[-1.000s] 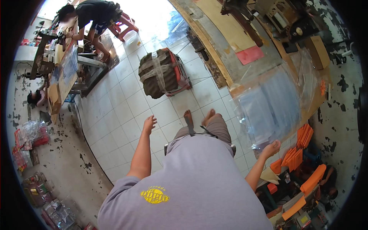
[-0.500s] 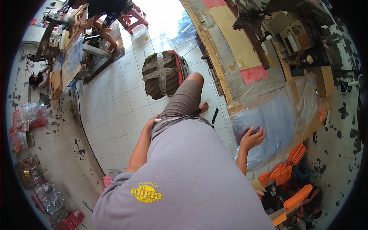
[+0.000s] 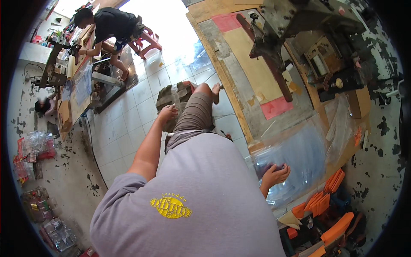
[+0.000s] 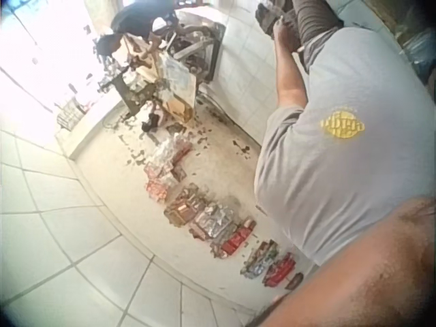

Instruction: The person cuts the edges of white foam sheets using shears, carries the stack to another station, and places a clear plastic sheet into a manual press.

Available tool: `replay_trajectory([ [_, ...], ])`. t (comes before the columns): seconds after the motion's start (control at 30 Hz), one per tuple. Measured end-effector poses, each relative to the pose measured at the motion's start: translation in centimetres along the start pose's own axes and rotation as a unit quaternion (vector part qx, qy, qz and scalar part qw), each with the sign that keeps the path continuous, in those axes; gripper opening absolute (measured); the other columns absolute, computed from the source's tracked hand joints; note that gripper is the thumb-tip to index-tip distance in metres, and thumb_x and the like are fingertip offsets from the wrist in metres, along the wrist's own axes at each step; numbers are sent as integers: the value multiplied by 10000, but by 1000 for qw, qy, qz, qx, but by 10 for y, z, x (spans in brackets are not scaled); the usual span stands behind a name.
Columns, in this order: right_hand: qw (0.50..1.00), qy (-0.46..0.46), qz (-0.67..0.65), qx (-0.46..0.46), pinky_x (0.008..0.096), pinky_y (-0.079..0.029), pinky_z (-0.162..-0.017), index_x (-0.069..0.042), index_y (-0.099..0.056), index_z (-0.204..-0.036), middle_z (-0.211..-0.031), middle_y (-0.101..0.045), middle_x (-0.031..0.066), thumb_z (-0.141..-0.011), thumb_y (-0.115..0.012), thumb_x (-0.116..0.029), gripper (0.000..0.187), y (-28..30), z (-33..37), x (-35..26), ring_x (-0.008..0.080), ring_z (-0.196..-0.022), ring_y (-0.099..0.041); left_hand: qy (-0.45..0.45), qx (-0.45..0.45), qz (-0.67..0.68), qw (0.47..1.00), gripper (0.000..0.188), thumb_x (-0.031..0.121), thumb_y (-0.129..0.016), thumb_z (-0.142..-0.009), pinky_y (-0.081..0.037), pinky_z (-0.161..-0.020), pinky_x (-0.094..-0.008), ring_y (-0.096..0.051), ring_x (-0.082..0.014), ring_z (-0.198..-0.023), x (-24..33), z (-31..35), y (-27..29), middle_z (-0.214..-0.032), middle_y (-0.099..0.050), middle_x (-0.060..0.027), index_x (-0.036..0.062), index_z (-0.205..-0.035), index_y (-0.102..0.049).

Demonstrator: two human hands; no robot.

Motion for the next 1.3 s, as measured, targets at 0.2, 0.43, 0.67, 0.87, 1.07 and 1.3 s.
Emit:
replay_trajectory([
  [0.2, 999, -12, 19, 26, 558, -376, -1080, -32, -556, -1238, -1385, -514, 237, -863, -672, -277, 463, -11, -5, -2, 426, -1304, -492, 57, -32, -68, 996, 452, 542, -561, -1007, -478, -697, -418, -667, -236, -865, 9, -129, 17, -1057, -715, -91, 118, -1139, -643],
  [0.43, 964, -189, 160, 92, 552, -451, -957, -41, -572, -1253, -1284, -587, 203, -864, -734, -252, 471, -19, -37, -82, 436, -1124, -589, 61, 15, -508, 859, 535, 424, -671, -921, -542, -975, -402, -654, -295, -1177, 61, -337, 38, -1282, -687, -183, 64, -1316, -665],
  [0.67, 997, 6, -17, 74, 571, -404, -1058, 16, -525, -1318, -1357, -517, 249, -1031, -586, -315, 442, -91, -64, -338, 452, -1251, -523, 64, 45, -644, 761, 528, 406, -687, -930, -593, -911, -424, -698, -299, -1077, 99, -398, 3, -1314, -674, -144, 148, -1384, -613],
  [0.87, 996, -1, -23, 85, 563, -410, -1065, 27, -530, -1344, -1473, -485, 276, -1089, -415, -387, 499, -148, -25, -368, 461, -1336, -498, 95, -152, -687, 704, 533, 401, -698, -927, -604, -884, -430, -702, -293, -1061, 55, -480, 16, -1324, -669, -137, 165, -1395, -602],
  [1.07, 984, -13, 20, 175, 508, -431, -1057, 26, -607, -1260, -1405, -578, 227, -1091, -385, -412, 519, -153, -16, -372, 416, -1279, -568, 205, -330, -571, 723, 542, 385, -725, -914, -619, -827, -436, -700, -267, -1051, 32, -531, 26, -1331, -667, -130, 170, -1395, -598],
  [1.3, 970, -35, 33, 238, 474, -397, -1053, -48, -633, -1252, -1361, -629, 112, -1091, -414, -340, 399, -158, -3, -371, 338, -1256, -582, -286, -398, -348, 799, 746, 364, -784, -876, -511, -1013, -408, -646, -251, -1151, 71, -496, -15, -1339, -651, -209, -17, -1456, -509],
])
Point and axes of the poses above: each hand's wrist, its own z-axis away from the middle knuckle, its own y-axis out of the back of the hand, x = y × z, the point moved 6 cm from there along -z, towards the middle knuckle
